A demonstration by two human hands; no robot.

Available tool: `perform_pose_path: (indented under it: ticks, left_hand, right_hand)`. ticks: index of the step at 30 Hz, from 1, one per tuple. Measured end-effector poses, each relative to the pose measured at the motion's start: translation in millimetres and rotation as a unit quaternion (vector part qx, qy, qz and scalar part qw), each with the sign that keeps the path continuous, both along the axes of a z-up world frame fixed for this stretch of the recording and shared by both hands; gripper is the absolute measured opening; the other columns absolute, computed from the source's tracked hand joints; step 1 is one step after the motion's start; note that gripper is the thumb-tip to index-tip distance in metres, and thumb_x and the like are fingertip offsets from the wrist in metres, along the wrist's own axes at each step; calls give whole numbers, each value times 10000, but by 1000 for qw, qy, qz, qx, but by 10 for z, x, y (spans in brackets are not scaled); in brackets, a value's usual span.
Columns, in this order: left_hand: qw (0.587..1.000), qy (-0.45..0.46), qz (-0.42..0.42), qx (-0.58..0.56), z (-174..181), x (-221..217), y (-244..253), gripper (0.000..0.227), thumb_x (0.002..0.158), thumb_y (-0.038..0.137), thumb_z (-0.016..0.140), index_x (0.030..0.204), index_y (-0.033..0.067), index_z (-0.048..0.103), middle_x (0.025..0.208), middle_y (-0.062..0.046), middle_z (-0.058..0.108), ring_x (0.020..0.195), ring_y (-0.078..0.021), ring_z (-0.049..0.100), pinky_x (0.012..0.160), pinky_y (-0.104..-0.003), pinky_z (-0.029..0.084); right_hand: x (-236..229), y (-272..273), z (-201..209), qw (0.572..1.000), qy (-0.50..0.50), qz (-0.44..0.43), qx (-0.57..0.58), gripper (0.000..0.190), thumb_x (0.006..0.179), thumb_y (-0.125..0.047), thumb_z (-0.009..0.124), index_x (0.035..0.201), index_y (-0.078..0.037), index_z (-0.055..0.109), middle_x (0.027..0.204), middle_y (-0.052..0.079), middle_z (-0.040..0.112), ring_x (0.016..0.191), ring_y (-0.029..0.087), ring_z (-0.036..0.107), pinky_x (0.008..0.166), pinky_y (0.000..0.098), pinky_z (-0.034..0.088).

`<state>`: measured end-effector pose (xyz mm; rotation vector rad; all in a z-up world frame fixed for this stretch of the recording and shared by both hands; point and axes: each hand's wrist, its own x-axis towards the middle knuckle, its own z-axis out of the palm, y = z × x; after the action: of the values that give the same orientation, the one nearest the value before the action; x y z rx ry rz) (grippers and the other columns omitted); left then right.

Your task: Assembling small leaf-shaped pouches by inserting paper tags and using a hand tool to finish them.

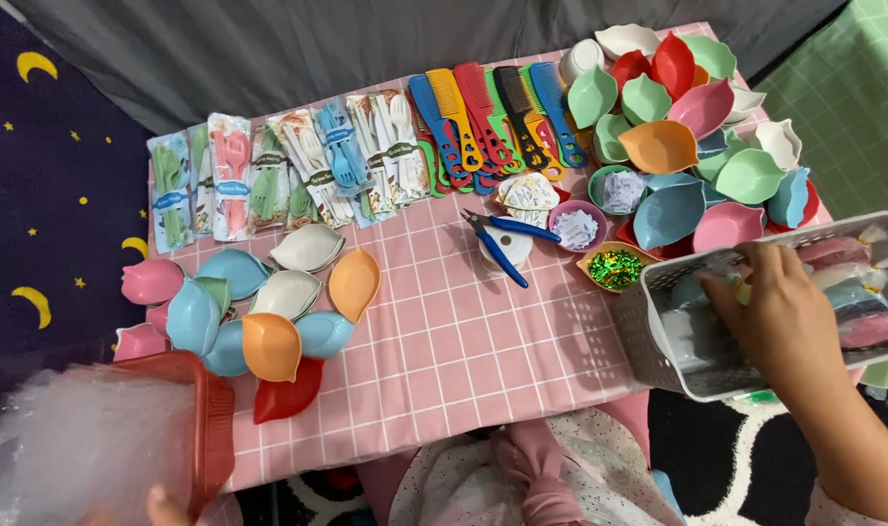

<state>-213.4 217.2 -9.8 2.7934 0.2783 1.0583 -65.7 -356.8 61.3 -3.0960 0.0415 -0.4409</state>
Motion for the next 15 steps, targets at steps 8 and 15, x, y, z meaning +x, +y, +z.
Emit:
perform_pose_path:
  ticks: [8, 15]
  left_hand:
    - [994, -5, 107, -22, 21, -78, 86, 340, 908, 135, 697, 1102, -143, 668, 1038, -260, 575, 1001, -369, 540, 936, -416, 427]
    - [996, -28, 72, 44, 434, 160, -550, 562, 795, 259, 764, 1072, -181, 550, 1025, -293, 517, 978, -423, 500, 907, -451, 419]
  right_hand:
    - [-50, 41, 40, 998, -30, -11, 50, 428, 846, -323, 658, 1087, 2, 518, 997, 161, 553, 808, 368, 572, 590, 458, 470]
    - [-82, 55, 37, 998, -50, 14, 41, 417, 845, -324, 651, 1087, -12, 518, 975, 148, 547, 826, 338, 568, 604, 442, 477]
